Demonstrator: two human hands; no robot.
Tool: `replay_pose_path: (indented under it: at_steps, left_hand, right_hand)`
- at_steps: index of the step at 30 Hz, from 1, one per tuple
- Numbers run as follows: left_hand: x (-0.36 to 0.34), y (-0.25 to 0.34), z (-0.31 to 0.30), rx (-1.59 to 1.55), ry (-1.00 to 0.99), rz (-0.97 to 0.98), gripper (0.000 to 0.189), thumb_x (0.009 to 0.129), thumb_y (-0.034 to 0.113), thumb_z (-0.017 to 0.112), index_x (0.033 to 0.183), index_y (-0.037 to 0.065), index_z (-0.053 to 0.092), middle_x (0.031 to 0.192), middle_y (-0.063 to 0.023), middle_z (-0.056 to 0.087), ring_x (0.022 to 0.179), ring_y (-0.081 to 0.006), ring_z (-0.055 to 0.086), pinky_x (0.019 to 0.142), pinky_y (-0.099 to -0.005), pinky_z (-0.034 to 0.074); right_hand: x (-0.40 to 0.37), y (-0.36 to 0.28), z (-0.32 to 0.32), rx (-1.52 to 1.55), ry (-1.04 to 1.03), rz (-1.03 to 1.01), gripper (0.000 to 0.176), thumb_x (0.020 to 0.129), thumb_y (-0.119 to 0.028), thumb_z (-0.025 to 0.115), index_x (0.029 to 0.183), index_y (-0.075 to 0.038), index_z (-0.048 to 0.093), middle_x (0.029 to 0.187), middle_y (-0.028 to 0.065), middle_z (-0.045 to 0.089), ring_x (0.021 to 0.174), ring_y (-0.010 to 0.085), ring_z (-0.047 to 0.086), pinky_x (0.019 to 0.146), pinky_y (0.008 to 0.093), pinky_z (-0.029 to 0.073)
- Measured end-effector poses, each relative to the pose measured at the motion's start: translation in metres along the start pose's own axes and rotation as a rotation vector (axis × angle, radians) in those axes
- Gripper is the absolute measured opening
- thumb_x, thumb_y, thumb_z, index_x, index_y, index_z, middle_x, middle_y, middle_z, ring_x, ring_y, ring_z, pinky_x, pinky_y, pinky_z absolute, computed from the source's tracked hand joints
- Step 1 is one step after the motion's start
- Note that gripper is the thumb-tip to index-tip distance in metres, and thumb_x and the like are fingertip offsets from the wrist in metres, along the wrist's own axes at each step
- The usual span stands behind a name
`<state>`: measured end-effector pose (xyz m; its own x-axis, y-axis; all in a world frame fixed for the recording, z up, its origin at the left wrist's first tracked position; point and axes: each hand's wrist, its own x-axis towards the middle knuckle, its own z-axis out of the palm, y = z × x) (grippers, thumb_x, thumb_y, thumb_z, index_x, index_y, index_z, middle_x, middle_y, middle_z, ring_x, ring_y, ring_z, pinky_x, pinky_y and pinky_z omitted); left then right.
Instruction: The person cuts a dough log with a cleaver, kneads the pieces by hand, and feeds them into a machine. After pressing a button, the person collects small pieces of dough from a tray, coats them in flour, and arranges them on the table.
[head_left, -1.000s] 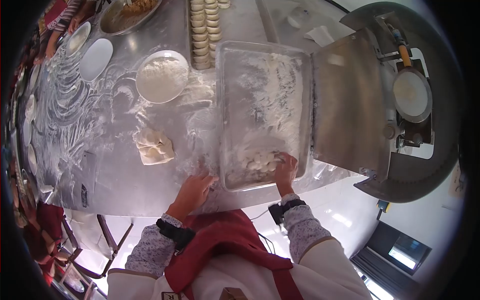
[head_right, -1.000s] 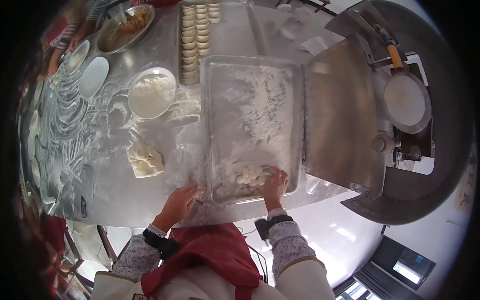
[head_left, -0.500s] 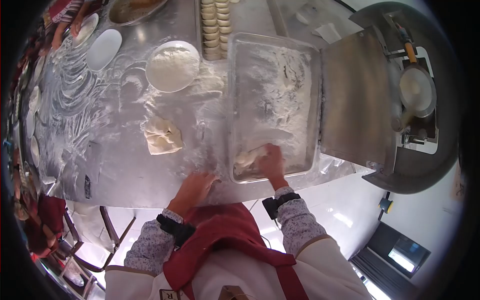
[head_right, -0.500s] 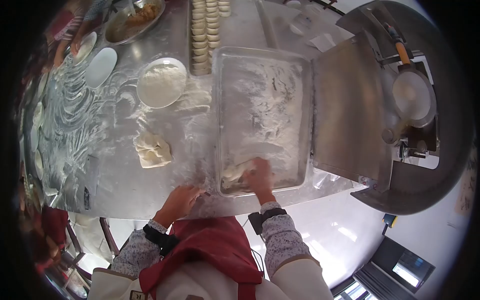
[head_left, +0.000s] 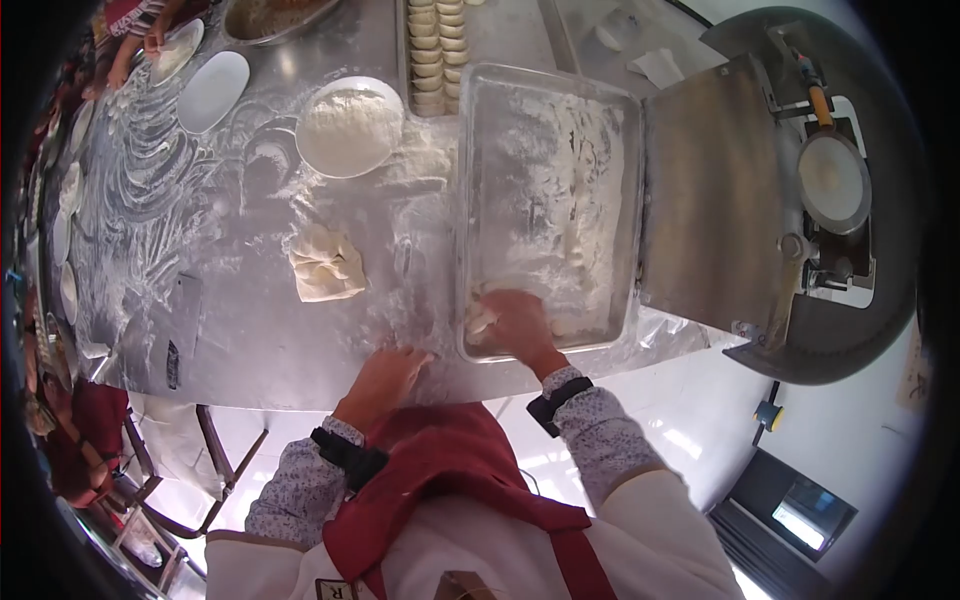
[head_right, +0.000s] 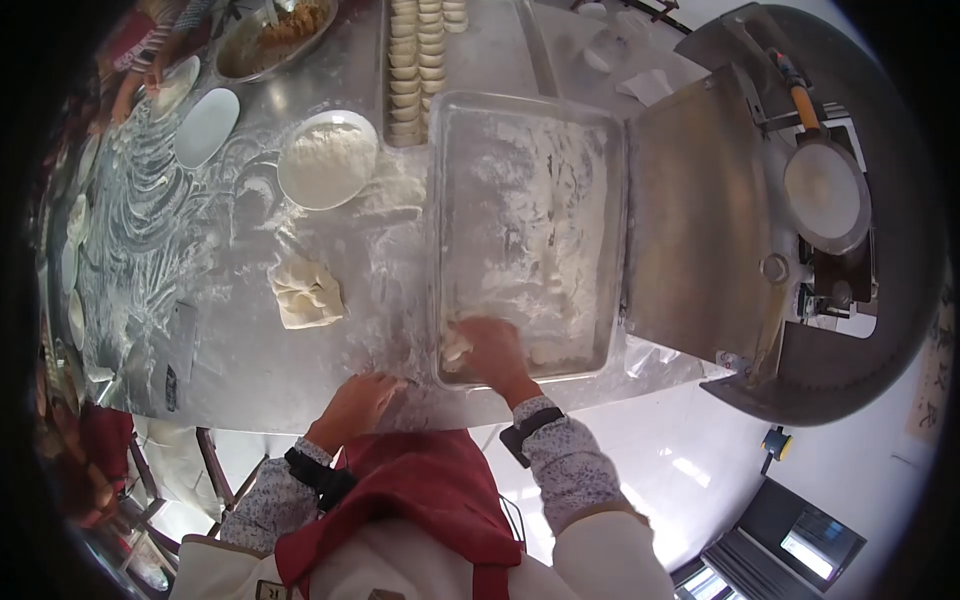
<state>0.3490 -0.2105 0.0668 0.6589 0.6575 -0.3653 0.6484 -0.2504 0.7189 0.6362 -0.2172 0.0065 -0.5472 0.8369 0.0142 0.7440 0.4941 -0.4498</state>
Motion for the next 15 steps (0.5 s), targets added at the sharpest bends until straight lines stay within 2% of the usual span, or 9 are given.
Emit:
replay_pose_path:
  at_steps: [2, 3, 4, 6, 8, 10, 12, 13, 15]
  left_hand:
    - [0.001, -0.002, 0.000, -0.008, 0.025, -0.026, 0.024, 0.086, 0.009, 0.053, 0.109, 0.007, 0.063, 0.093, -0.0151, 0.064, 0.089, -0.0349, 0.061, 0.080, -0.0466, 0.047]
    - [0.000, -0.004, 0.001, -0.015, 0.032, -0.035, 0.024, 0.086, 0.009, 0.053, 0.109, 0.007, 0.063, 0.092, -0.0151, 0.064, 0.088, -0.0349, 0.062, 0.080, -0.0467, 0.047]
    - [0.001, -0.005, 0.002, -0.019, 0.039, -0.040, 0.024, 0.087, 0.009, 0.052, 0.108, 0.007, 0.063, 0.091, -0.0151, 0.064, 0.088, -0.0349, 0.062, 0.081, -0.0468, 0.046]
    - [0.003, -0.001, 0.000, -0.004, 0.025, -0.016, 0.024, 0.087, 0.009, 0.052, 0.108, 0.007, 0.063, 0.091, -0.0150, 0.064, 0.087, -0.0349, 0.062, 0.080, -0.0468, 0.046]
    - [0.001, 0.002, 0.005, 0.003, 0.018, -0.006, 0.024, 0.087, 0.009, 0.052, 0.108, 0.007, 0.063, 0.090, -0.0148, 0.064, 0.087, -0.0350, 0.062, 0.080, -0.0467, 0.047]
    - [0.003, -0.001, 0.011, -0.028, 0.034, -0.017, 0.024, 0.087, 0.009, 0.052, 0.108, 0.007, 0.063, 0.089, -0.0149, 0.064, 0.087, -0.0353, 0.061, 0.079, -0.0464, 0.047]
    - [0.004, -0.002, 0.015, -0.006, 0.026, -0.015, 0.024, 0.087, 0.008, 0.052, 0.108, 0.007, 0.063, 0.089, -0.0151, 0.064, 0.086, -0.0355, 0.061, 0.079, -0.0464, 0.047]
    - [0.004, -0.001, 0.016, 0.016, 0.017, -0.014, 0.024, 0.087, 0.008, 0.052, 0.107, 0.007, 0.063, 0.089, -0.0153, 0.064, 0.086, -0.0357, 0.061, 0.078, -0.0463, 0.047]
    - [0.002, 0.002, 0.013, -0.001, 0.022, -0.012, 0.024, 0.087, 0.008, 0.051, 0.107, 0.007, 0.062, 0.089, -0.0156, 0.064, 0.086, -0.0358, 0.061, 0.078, -0.0465, 0.046]
  right_hand:
    - [-0.010, 0.026, 0.021, 0.321, 0.498, 0.797, 0.046, 0.077, -0.013, 0.067, 0.122, -0.016, 0.056, 0.119, 0.0070, 0.056, 0.115, 0.0277, 0.051, 0.093, 0.0416, 0.042]
    - [0.003, 0.012, -0.001, 0.279, 0.581, 0.963, 0.047, 0.077, -0.006, 0.064, 0.122, -0.012, 0.055, 0.115, 0.0102, 0.055, 0.113, 0.0295, 0.052, 0.090, 0.0413, 0.045]
    - [0.009, 0.007, -0.018, 0.278, 0.582, 0.962, 0.047, 0.077, -0.006, 0.064, 0.122, -0.012, 0.055, 0.115, 0.0102, 0.055, 0.113, 0.0295, 0.052, 0.090, 0.0413, 0.045]
    - [0.008, 0.004, -0.040, 0.033, -0.151, 0.527, 0.044, 0.075, 0.001, 0.061, 0.119, -0.006, 0.055, 0.114, 0.0139, 0.055, 0.112, 0.0308, 0.053, 0.091, 0.0416, 0.045]
    - [-0.021, 0.055, -0.003, 0.133, 0.372, 0.760, 0.044, 0.076, -0.004, 0.063, 0.120, -0.009, 0.057, 0.116, 0.0128, 0.055, 0.111, 0.0310, 0.054, 0.093, 0.0433, 0.044]
    - [-0.017, 0.051, -0.015, -0.007, 0.415, 0.989, 0.043, 0.077, -0.007, 0.064, 0.119, -0.010, 0.058, 0.118, 0.0113, 0.058, 0.113, 0.0290, 0.055, 0.096, 0.0418, 0.044]
    - [-0.017, 0.042, -0.009, 0.142, 0.051, 0.336, 0.041, 0.077, -0.008, 0.065, 0.117, -0.009, 0.058, 0.116, 0.0116, 0.060, 0.109, 0.0303, 0.057, 0.095, 0.0413, 0.045]
    - [-0.026, 0.045, -0.003, 0.143, 0.050, 0.338, 0.041, 0.077, -0.008, 0.065, 0.117, -0.009, 0.058, 0.116, 0.0116, 0.060, 0.109, 0.0303, 0.057, 0.095, 0.0413, 0.045]
    - [-0.047, 0.063, 0.009, 0.264, 0.303, 0.830, 0.044, 0.078, -0.008, 0.064, 0.121, -0.010, 0.057, 0.113, 0.0105, 0.062, 0.106, 0.0313, 0.059, 0.092, 0.0418, 0.046]
